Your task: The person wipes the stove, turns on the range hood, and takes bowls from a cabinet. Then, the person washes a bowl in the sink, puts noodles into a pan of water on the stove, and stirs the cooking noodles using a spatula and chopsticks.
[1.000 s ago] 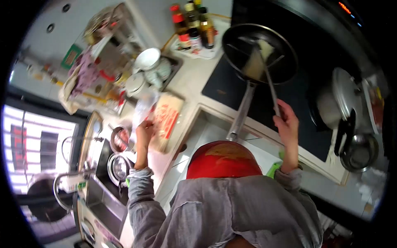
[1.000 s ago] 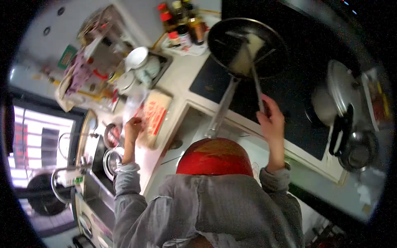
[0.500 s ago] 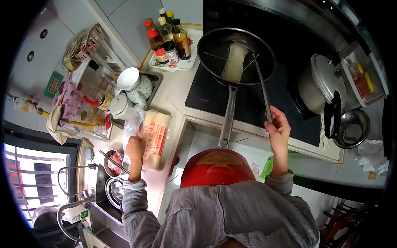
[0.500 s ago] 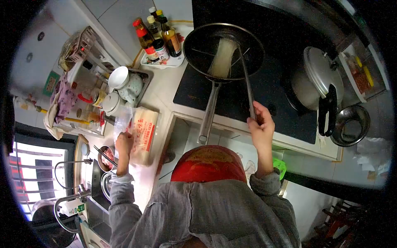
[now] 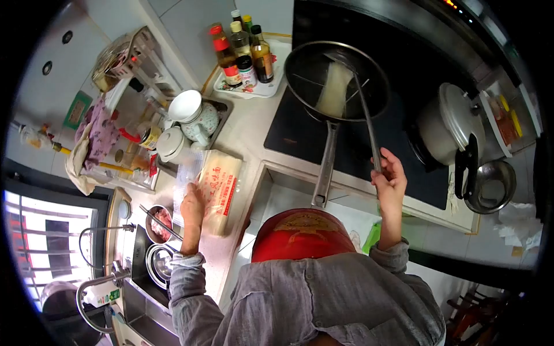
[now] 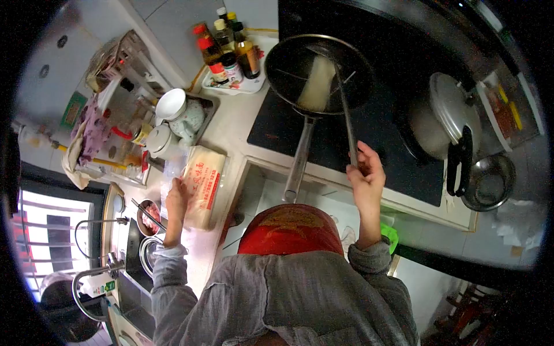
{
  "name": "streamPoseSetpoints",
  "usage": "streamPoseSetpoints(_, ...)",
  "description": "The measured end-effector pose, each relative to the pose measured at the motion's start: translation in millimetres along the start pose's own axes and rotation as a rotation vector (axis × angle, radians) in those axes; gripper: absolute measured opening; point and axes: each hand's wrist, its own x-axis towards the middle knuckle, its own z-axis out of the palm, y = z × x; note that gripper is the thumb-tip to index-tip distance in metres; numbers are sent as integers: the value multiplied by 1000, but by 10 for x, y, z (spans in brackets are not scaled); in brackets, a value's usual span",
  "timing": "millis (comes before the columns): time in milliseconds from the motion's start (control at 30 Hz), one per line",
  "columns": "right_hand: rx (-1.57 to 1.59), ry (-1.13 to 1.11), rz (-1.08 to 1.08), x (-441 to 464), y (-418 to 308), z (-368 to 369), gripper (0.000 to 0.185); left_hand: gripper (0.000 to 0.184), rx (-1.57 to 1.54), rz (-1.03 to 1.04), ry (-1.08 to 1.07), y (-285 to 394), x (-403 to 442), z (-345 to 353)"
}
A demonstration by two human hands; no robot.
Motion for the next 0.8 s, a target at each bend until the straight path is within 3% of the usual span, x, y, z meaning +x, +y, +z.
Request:
streamPoseSetpoints(200, 53, -69, -20, 3, 129, -72, 51, 26, -340, -168, -82, -266, 49, 135)
streamPoseSetpoints(367, 32, -49, -9, -1, 108, -51, 50, 27, -124, -161, -92, -19, 16, -45)
streamPoseSetpoints(667, 22, -57, -8, -10, 87, -126, 49, 25, -156, -213, -86, -3, -101, -211)
streamPoseSetpoints(800, 14, -50, 24, -26, 80, -163, 50, 25, -34, -162, -27, -23, -181, -237)
